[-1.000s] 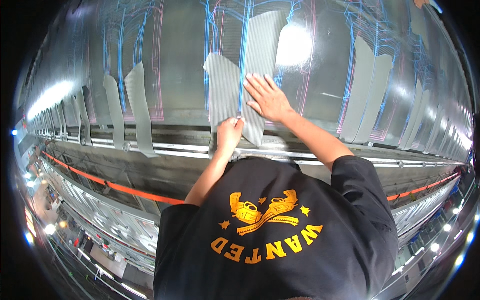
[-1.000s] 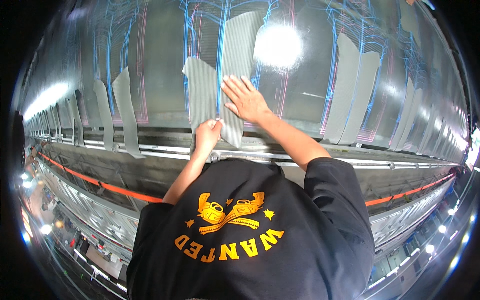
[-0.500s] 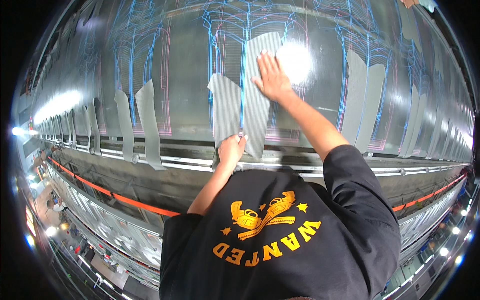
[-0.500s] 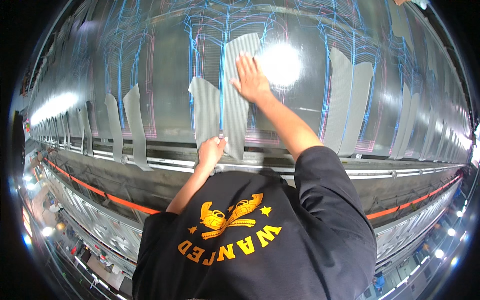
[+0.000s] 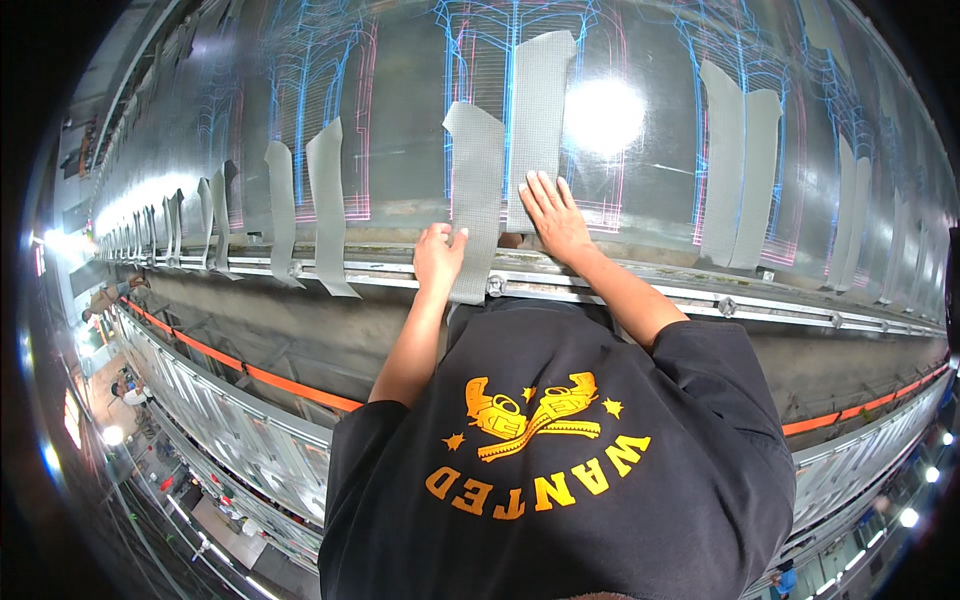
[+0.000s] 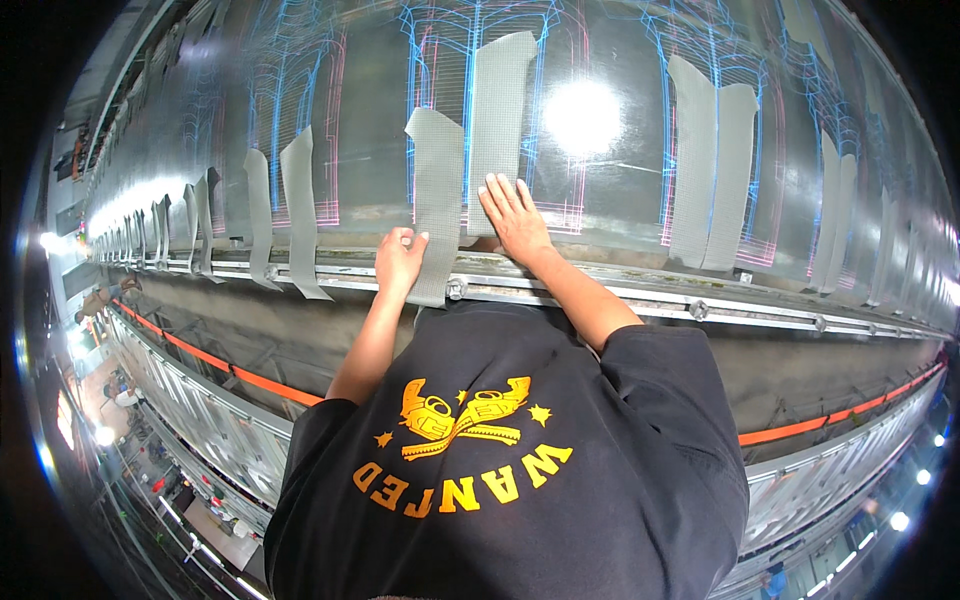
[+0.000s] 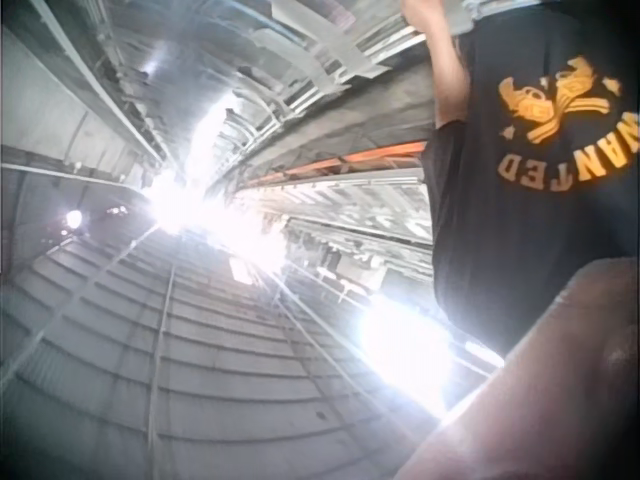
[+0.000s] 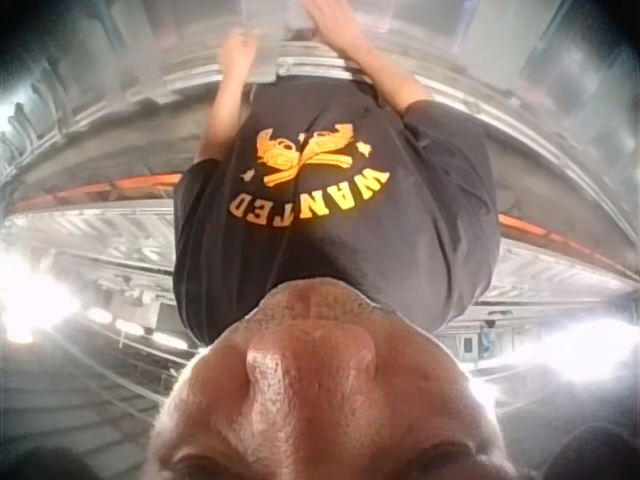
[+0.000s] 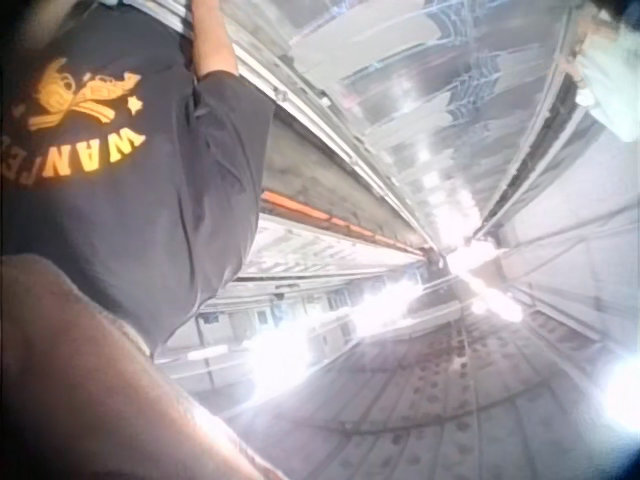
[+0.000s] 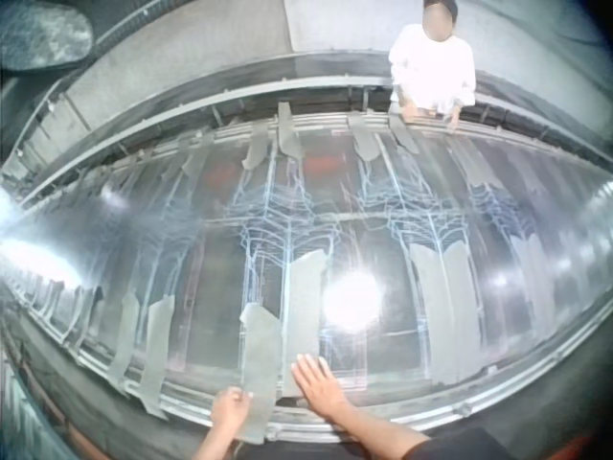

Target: The person applies strips of gray textured protective film to a large, curved, reflective metal surface. They align the film with blue and pink guide lines projected onto the surface, smooth it down with their hands, and repeat the process for multiple sections along the length of the panel.

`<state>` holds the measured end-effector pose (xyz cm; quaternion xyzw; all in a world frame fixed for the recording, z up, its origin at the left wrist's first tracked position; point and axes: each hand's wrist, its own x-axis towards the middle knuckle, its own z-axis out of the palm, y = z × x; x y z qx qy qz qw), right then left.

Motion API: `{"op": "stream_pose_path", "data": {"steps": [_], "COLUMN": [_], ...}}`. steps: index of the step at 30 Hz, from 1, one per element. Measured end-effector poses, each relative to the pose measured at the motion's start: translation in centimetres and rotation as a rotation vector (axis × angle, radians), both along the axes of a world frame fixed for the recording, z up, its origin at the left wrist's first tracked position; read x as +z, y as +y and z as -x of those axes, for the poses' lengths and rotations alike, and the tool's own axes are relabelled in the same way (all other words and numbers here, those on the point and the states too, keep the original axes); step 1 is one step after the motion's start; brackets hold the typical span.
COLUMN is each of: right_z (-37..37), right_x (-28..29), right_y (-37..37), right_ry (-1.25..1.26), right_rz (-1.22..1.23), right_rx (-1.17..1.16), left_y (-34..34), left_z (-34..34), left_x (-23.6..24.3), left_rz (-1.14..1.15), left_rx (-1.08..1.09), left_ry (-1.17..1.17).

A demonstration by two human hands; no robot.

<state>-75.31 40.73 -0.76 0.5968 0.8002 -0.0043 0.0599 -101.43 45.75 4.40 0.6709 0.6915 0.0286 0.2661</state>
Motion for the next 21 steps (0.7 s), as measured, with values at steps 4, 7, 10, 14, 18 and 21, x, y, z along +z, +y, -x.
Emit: {"op": "stream_pose_path", "data": {"steps": [4, 7, 10, 14, 18, 21], "right_z": [2.3, 4.0, 6.9, 12.3, 15.0, 16.1], "right_x": [4.1, 6.2, 8.8, 8.4, 8.1, 12.5], "right_y": [0.0, -1.8, -3.1, -3.0, -2.1, -0.2], "right_ry": [0.244, 0.662, 1.125, 1.48, 2.146, 2.132], "right_rz": [0.262, 0.224, 0.443, 0.576, 0.585, 0.443], "right_rx": [-0.112, -0.233, -0.615, -1.153, -1.589, -1.651], "left_y": [-0.4, 0.5, 2.7, 4.0, 6.1, 8.4], "left_z": [4.4, 5.2, 4.4, 4.9, 6.7, 8.6], "left_x": [-2.5, -3.2, -0.5, 2.2, 1.5, -0.7], "left_rz": [0.123, 0.363, 0.817, 1.023, 1.099, 1.132], "left_rx": [-0.001, 0.118, 0.375, 0.473, 0.611, 0.516], "left_ry": [-0.048, -0.359, -0.79, -1.174, -1.227, -1.086]}}
